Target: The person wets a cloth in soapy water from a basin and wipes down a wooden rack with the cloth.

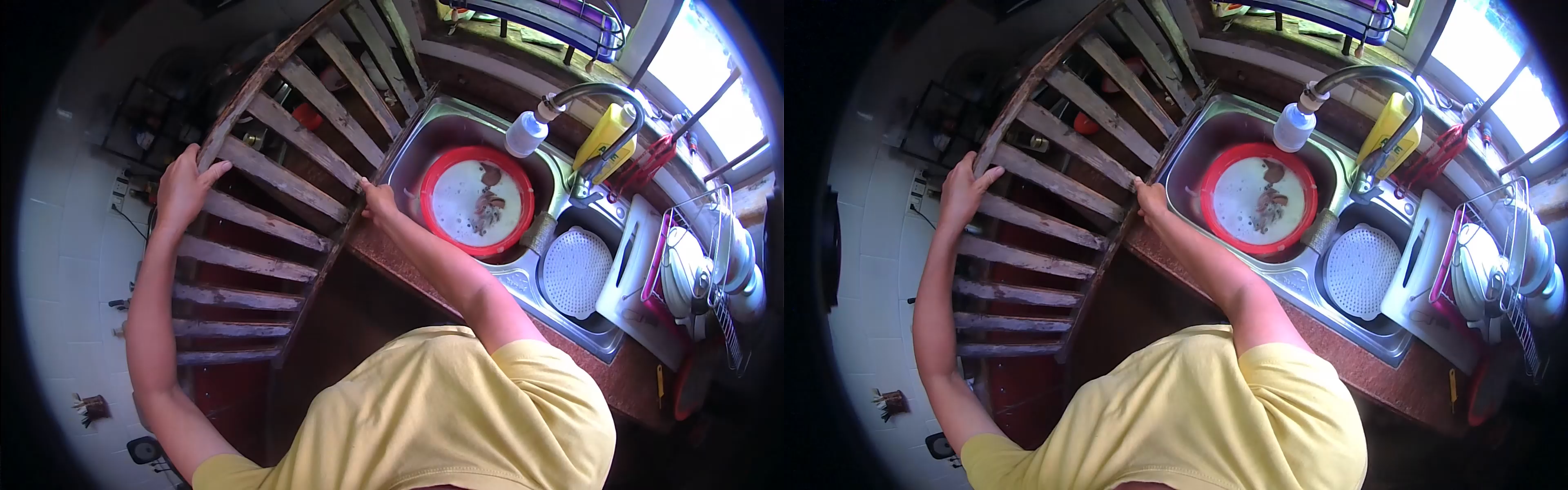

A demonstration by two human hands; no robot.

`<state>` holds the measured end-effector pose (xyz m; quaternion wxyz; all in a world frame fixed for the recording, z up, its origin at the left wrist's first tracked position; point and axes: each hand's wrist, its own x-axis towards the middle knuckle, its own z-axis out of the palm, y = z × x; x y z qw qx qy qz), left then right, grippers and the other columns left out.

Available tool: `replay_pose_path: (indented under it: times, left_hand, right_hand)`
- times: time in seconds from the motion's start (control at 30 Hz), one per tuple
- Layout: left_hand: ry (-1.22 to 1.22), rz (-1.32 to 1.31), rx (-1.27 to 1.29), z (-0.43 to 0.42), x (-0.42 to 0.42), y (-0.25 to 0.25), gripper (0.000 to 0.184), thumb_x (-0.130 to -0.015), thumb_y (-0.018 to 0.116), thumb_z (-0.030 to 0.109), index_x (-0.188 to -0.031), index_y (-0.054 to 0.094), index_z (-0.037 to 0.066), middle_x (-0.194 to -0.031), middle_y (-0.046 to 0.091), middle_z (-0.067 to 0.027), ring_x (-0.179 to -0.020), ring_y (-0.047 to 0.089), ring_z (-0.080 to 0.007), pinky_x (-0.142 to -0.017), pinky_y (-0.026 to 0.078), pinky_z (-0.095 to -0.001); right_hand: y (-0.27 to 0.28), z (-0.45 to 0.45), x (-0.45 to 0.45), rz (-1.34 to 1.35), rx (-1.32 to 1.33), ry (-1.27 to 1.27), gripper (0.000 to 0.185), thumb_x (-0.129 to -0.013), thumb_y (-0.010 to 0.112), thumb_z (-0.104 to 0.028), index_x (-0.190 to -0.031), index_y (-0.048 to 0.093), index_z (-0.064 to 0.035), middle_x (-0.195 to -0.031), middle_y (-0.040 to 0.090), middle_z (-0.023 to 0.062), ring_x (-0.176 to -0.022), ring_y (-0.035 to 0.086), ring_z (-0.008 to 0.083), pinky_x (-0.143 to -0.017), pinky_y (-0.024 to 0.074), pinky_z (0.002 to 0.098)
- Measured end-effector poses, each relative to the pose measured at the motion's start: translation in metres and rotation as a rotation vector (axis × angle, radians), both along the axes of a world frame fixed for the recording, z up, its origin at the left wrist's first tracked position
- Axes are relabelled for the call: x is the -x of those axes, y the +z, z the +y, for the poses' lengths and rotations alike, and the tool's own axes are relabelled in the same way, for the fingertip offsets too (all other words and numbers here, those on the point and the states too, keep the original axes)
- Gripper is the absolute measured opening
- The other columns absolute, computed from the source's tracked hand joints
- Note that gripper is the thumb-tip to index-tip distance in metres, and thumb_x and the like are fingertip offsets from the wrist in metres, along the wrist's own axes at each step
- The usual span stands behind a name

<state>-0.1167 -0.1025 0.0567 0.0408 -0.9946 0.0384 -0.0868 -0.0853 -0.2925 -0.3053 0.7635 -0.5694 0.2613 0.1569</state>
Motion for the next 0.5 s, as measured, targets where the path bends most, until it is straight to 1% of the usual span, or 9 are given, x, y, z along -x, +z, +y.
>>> replay_pose_path:
  times: [0.1,0.17,0.2,0.23,0.27,0.3,0.37,0.43,0.5]
  left_hand:
    - [0.009,-0.023,-0.010,-0.006,0.004,0.002,0.061,-0.082,0.071,0.050,-0.109,0.059,-0.003,-0.098,0.067,-0.0246,-0.096,0.063,-0.0434,-0.081,0.049,-0.0477]
    - [0.042,-0.029,-0.024,-0.008,0.006,0.000,0.062,-0.081,0.072,0.050,-0.110,0.059,-0.003,-0.096,0.067,-0.0244,-0.094,0.064,-0.0432,-0.080,0.049,-0.0482]
    - [0.031,-0.036,-0.002,-0.012,0.009,0.001,0.061,-0.081,0.072,0.051,-0.109,0.059,-0.002,-0.090,0.067,-0.0229,-0.090,0.064,-0.0425,-0.077,0.049,-0.0480]
    - [0.033,-0.042,-0.005,-0.017,0.011,0.005,0.061,-0.081,0.072,0.051,-0.109,0.059,-0.002,-0.090,0.067,-0.0229,-0.090,0.064,-0.0425,-0.077,0.049,-0.0480]
    - [0.085,0.005,0.000,-0.024,0.015,0.008,0.064,-0.081,0.072,0.051,-0.114,0.058,-0.002,-0.099,0.067,-0.0240,-0.097,0.063,-0.0423,-0.082,0.049,-0.0464]
    - [0.137,0.055,0.008,-0.029,0.019,0.010,0.067,-0.082,0.071,0.051,-0.119,0.058,-0.002,-0.109,0.066,-0.0250,-0.104,0.062,-0.0421,-0.087,0.048,-0.0449]
    - [0.140,0.075,-0.007,-0.026,0.022,0.011,0.070,-0.081,0.072,0.051,-0.123,0.056,-0.002,-0.112,0.066,-0.0248,-0.107,0.061,-0.0417,-0.089,0.048,-0.0446]
    - [0.037,-0.065,0.017,-0.018,0.018,-0.004,0.059,-0.080,0.074,0.050,-0.106,0.057,0.000,-0.084,0.066,-0.0218,-0.086,0.064,-0.0420,-0.075,0.049,-0.0472]
    - [-0.009,-0.106,-0.016,-0.002,0.013,-0.011,0.060,-0.080,0.073,0.050,-0.111,0.058,0.000,-0.087,0.067,-0.0229,-0.088,0.064,-0.0425,-0.077,0.049,-0.0474]
  right_hand:
    - [0.003,0.002,-0.004,-0.007,0.012,-0.047,0.056,-0.091,0.066,-0.044,-0.097,0.059,0.0120,-0.090,0.061,0.0167,-0.068,0.059,0.0253,-0.051,0.0521,0.0358]
    - [-0.001,0.001,-0.011,-0.025,0.052,-0.014,0.054,-0.091,0.067,-0.044,-0.093,0.058,0.0093,-0.086,0.060,0.0141,-0.064,0.056,0.0232,-0.049,0.0478,0.0352]
    - [0.003,0.000,-0.012,-0.030,0.046,-0.014,0.054,-0.091,0.067,-0.044,-0.093,0.058,0.0093,-0.086,0.060,0.0141,-0.064,0.056,0.0232,-0.049,0.0478,0.0352]
    - [0.007,0.000,-0.013,-0.009,0.072,-0.044,0.053,-0.090,0.067,-0.043,-0.085,0.060,0.0094,-0.080,0.062,0.0148,-0.061,0.058,0.0232,-0.050,0.0467,0.0384]
    - [0.011,0.000,-0.014,0.011,0.098,-0.074,0.054,-0.090,0.067,-0.043,-0.077,0.063,0.0095,-0.073,0.064,0.0154,-0.059,0.060,0.0233,-0.051,0.0457,0.0416]
    - [0.005,0.000,-0.018,0.007,0.098,-0.073,0.054,-0.090,0.067,-0.043,-0.077,0.063,0.0095,-0.073,0.064,0.0154,-0.059,0.060,0.0233,-0.051,0.0457,0.0416]
    - [-0.021,0.005,-0.026,-0.073,-0.117,-0.035,0.051,-0.089,0.069,-0.041,-0.074,0.063,0.0069,-0.070,0.062,0.0135,-0.056,0.058,0.0219,-0.049,0.0446,0.0402]
    - [-0.013,-0.018,-0.021,-0.130,-0.156,-0.038,0.045,-0.090,0.068,-0.037,-0.073,0.065,0.0046,-0.066,0.061,0.0116,-0.053,0.056,0.0207,-0.047,0.0428,0.0378]
    - [0.009,-0.037,-0.005,-0.302,-0.061,0.020,0.039,-0.092,0.068,-0.032,-0.073,0.067,0.0023,-0.064,0.061,0.0101,-0.052,0.056,0.0194,-0.046,0.0419,0.0353]
